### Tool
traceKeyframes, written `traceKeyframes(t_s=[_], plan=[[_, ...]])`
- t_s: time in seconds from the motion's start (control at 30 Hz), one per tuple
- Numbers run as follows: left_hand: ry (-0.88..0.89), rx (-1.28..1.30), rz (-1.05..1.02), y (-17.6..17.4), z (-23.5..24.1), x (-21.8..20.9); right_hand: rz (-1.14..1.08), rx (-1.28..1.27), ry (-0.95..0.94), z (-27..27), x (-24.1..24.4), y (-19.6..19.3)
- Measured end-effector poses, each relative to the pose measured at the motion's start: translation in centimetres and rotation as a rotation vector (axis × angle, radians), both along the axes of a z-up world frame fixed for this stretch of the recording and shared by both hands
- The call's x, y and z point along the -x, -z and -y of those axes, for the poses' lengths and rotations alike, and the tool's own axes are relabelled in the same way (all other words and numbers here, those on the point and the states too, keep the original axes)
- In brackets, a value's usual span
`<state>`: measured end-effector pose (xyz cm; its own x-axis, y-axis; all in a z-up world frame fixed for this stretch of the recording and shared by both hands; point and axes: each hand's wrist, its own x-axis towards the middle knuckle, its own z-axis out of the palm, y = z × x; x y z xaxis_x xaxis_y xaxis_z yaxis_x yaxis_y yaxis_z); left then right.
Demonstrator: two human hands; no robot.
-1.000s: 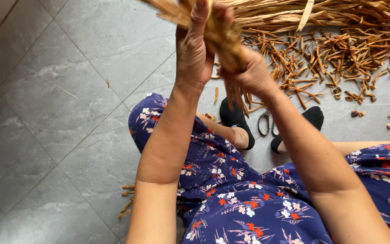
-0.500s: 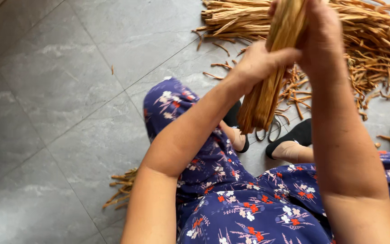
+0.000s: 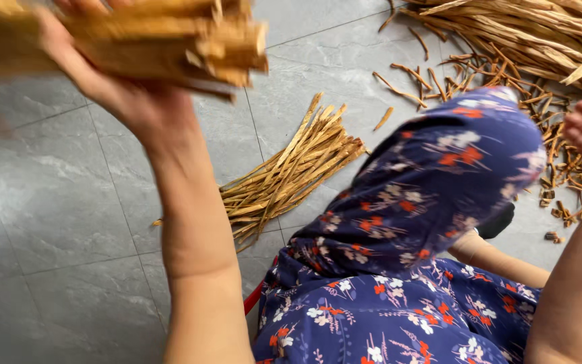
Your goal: The person sits on a tiled floor and uses a pair of scissors to trim the ends of bundles of dried plant stems. They hold a bundle in one hand and cut the uneven tips with the other, dropping the trimmed pieces onto the floor. The person repeatedly picks up new bundles from a larger pile and continues the trimming process.
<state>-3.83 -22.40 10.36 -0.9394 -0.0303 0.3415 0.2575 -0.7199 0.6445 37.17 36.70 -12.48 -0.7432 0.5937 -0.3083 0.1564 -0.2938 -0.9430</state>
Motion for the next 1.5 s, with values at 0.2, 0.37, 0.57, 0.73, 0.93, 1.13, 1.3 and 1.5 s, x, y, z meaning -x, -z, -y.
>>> traceKeyframes(t_s=[0.2,0.37,0.57,0.73,0.93,1.13,1.3,1.5], plan=[[-0.225,-0.272,0.992,25.5,-1.0,-9.8,0.121,-0.01,0.066,3.8,-1.1,1.2],[-0.327,-0.075,1.451,43.2,-6.0,-14.6,0.088,0.186,0.277,7.1,-0.6,-0.3],[0.019,-0.038,1.355,44.9,-5.6,-15.5,0.07,0.231,0.276,9.3,-0.1,0.3],[0.27,0.675,1.165,39.3,-0.6,-18.8,0.086,0.279,0.23,9.6,-0.1,3.1],[0.155,1.96,-0.057,31.4,-0.5,-12.0,0.111,0.338,0.201,10.9,-0.5,6.0],[0.875,2.181,0.211,30.8,-4.4,-13.7,0.143,0.364,0.197,11.4,-1.4,8.1],[0.635,2.272,-0.17,32.6,-4.0,-23.7,0.174,0.378,0.238,13.0,-3.1,11.8],[0.375,2.223,-0.377,35.5,-4.4,-22.7,0.237,0.344,0.256,14.4,-3.2,13.9]])
